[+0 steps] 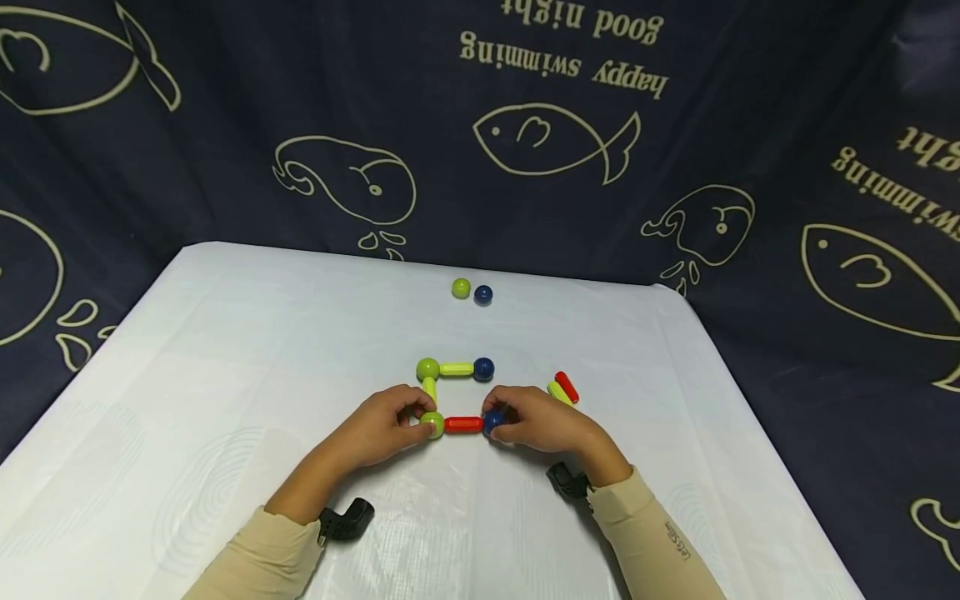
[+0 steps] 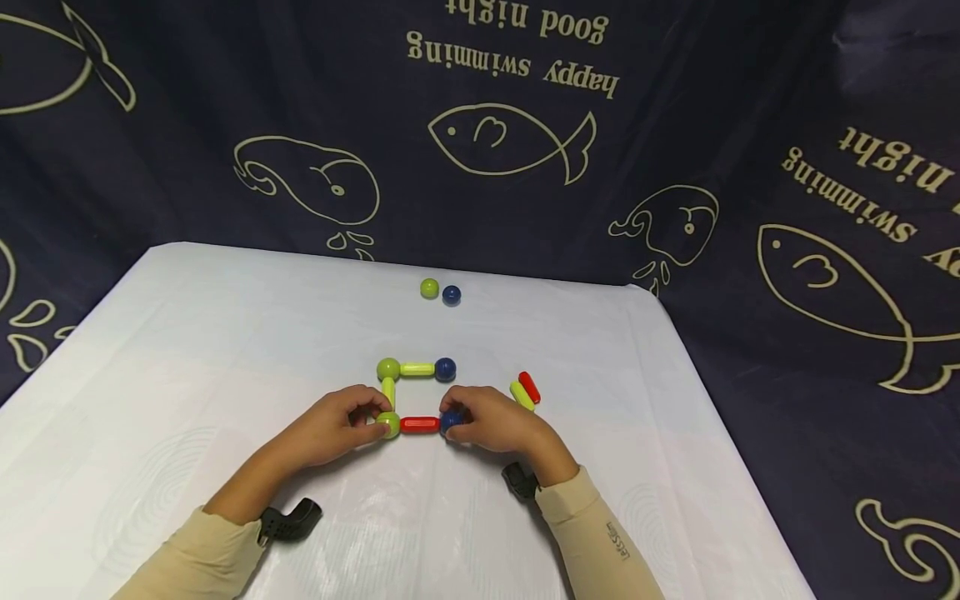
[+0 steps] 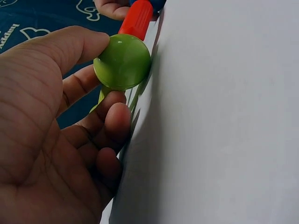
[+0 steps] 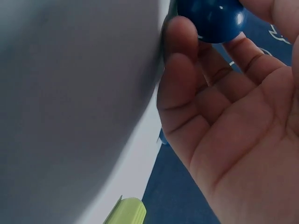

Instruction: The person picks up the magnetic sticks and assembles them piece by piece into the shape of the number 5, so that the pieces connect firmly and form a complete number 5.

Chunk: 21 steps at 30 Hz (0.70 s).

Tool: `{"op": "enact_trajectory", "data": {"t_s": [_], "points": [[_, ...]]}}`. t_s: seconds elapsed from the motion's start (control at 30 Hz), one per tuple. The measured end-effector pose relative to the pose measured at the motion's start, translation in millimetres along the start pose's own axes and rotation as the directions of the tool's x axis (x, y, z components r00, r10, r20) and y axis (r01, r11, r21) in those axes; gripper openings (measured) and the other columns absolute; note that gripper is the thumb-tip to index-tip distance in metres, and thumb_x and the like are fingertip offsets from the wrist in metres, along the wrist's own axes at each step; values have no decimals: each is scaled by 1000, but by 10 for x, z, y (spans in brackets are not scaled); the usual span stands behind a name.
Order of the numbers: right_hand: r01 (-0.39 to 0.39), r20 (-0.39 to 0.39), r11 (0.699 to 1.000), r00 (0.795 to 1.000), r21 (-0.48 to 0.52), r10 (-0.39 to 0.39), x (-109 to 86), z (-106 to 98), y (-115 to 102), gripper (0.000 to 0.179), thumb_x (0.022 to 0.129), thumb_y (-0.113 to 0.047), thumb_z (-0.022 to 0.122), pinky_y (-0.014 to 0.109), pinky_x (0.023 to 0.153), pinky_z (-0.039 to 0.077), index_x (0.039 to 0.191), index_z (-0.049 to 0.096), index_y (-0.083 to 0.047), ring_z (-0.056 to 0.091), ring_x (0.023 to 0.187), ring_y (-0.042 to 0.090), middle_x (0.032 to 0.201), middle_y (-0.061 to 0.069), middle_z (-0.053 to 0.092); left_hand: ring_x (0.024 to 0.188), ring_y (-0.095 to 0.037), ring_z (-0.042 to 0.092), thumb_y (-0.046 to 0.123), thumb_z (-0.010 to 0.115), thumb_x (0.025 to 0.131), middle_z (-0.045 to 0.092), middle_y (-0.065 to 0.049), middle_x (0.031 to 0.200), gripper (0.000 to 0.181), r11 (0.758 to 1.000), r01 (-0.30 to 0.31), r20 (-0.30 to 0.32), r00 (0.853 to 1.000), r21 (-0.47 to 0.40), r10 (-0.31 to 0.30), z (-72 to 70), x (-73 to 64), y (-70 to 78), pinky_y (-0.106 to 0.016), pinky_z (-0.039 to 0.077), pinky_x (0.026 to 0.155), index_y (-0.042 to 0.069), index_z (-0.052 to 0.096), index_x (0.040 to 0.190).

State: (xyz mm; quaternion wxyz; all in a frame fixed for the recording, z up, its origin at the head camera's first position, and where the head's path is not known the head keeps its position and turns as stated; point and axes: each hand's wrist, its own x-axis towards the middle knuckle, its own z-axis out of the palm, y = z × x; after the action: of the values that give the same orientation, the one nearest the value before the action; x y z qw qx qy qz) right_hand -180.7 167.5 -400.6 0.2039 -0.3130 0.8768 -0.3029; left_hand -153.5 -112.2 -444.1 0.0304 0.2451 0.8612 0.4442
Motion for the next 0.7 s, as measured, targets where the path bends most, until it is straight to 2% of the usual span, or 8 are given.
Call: {"op": "enact_trajectory", "data": {"t_s": [0.2, 0.7], "points": [[7, -17, 1000, 1000, -23, -7, 13, 15, 18, 22, 92, -13, 72, 30, 79, 49, 112, 62, -15, 57, 86, 13, 95, -7, 61, 73, -11, 49, 17, 75, 88, 55, 5, 84, 15, 1000, 12, 3, 1000, -1, -12, -2, 2, 8, -28, 44, 66, 15, 68, 101], [-8, -55, 1000, 998, -2, 8, 34, 32, 14, 20, 93, -12, 70, 31, 81, 50, 111, 63, -14, 58, 87, 12, 97, -7, 62, 77, -12, 51, 14, 74, 89, 57, 3, 87, 17, 1000, 17, -24, 1000, 21, -17, 1, 0, 29, -29, 45, 69, 13, 68, 105]]}}
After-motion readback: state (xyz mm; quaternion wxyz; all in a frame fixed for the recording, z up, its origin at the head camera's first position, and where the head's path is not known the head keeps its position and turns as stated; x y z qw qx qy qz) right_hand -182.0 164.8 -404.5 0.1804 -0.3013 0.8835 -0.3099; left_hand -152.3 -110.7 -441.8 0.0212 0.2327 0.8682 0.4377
